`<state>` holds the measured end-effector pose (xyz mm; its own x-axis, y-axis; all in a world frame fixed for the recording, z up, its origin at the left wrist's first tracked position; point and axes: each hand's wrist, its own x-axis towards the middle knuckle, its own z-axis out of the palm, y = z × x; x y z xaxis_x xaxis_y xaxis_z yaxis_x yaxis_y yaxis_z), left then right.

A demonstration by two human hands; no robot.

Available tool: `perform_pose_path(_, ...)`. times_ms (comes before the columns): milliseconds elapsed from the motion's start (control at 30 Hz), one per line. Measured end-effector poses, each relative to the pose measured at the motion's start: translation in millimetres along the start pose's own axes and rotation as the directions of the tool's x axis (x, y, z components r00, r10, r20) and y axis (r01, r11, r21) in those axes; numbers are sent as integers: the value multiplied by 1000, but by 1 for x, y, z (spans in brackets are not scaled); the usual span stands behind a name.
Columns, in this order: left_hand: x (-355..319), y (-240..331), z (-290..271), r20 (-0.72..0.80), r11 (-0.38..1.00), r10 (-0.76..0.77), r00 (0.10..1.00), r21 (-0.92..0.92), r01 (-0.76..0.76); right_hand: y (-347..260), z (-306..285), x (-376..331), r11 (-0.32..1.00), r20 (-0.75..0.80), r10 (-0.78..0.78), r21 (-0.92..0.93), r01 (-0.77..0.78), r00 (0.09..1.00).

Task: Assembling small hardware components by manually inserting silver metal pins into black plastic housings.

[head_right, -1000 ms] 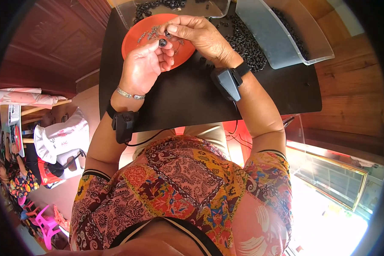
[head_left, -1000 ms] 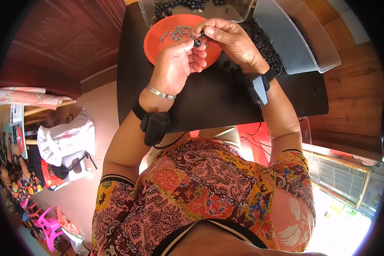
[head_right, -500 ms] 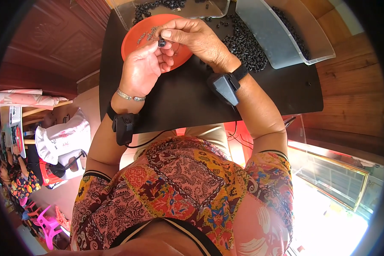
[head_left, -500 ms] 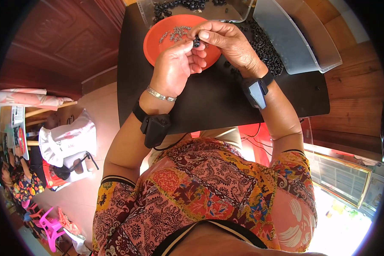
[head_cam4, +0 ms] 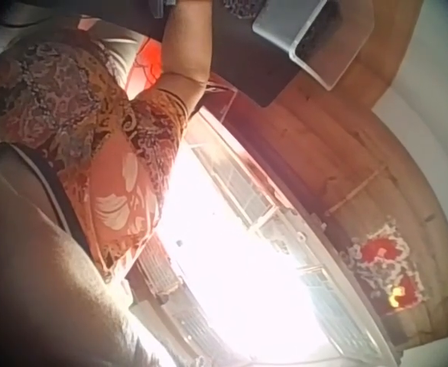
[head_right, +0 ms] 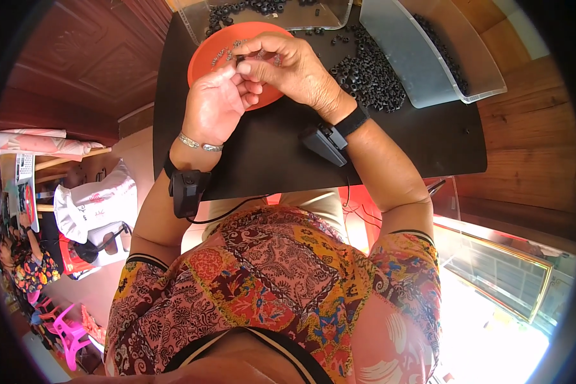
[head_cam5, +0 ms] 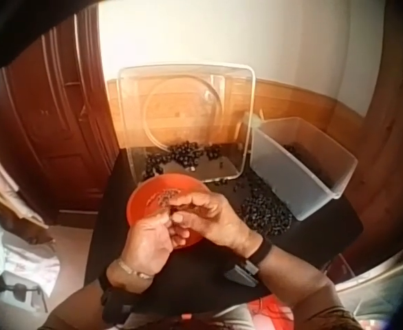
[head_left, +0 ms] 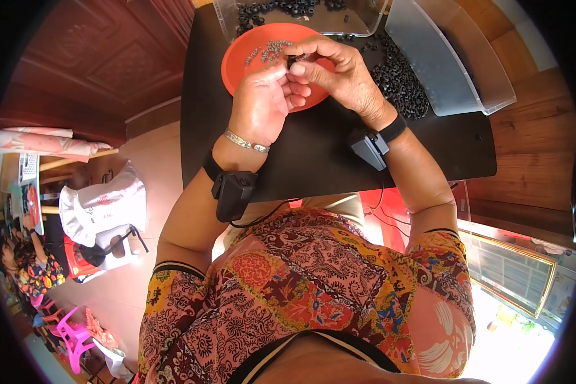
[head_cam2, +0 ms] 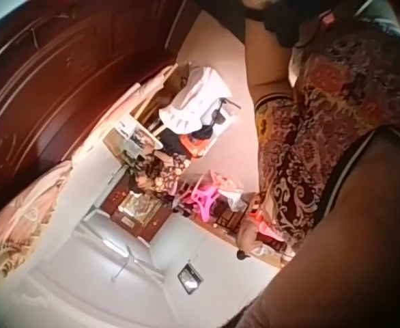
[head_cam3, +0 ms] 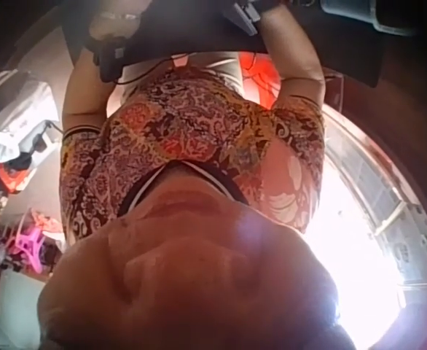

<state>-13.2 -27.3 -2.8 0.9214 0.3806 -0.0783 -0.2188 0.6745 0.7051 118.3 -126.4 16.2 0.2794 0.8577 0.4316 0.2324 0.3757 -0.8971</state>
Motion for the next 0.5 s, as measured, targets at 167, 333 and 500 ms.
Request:
perform_pose_path(167,-1,2,4,0,1000,9,1000,-1,-9,1,-2,0,898,-1,-210,-395,192,978)
perform_pose_path(333,-1,2,5,-4,1000,4,1000,-11,-4,-3,-2,5,687,68,-422,-627,367,904)
perform_pose_path(500,-2,1,10,27,999,46,999,-12,-46,-4,-2,4,560,85,-511,-722,407,855)
